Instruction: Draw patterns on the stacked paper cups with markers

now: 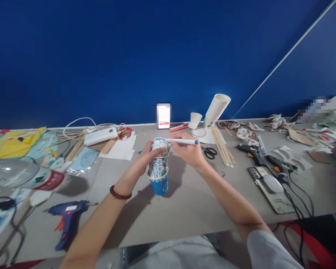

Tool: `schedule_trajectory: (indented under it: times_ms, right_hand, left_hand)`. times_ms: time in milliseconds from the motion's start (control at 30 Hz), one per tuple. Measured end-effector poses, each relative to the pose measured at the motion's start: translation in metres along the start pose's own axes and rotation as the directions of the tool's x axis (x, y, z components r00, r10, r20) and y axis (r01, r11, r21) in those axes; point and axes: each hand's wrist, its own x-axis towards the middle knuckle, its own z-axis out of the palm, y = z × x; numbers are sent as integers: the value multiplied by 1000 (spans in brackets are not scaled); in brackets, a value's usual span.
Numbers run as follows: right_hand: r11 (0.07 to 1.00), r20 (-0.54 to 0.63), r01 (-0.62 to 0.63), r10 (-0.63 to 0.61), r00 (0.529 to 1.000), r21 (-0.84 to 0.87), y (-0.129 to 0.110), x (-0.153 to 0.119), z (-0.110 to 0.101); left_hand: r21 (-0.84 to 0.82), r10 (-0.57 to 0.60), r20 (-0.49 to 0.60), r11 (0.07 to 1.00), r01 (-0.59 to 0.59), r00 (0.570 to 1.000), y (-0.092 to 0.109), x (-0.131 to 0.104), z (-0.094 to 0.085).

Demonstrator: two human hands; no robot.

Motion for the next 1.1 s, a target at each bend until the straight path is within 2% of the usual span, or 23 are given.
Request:
schedule_trajectory:
  times_ms: [667, 1100]
  right_hand:
    - [997, 19, -37, 35, 999, 66, 0, 0, -1]
    - [999, 15, -37, 37, 999, 34, 0, 0, -2]
  left_hand:
    - [1, 21, 4, 1000, -21, 1000, -2, 1, -1]
    - [24, 13, 17, 1000, -13, 1000, -1, 1, -2]
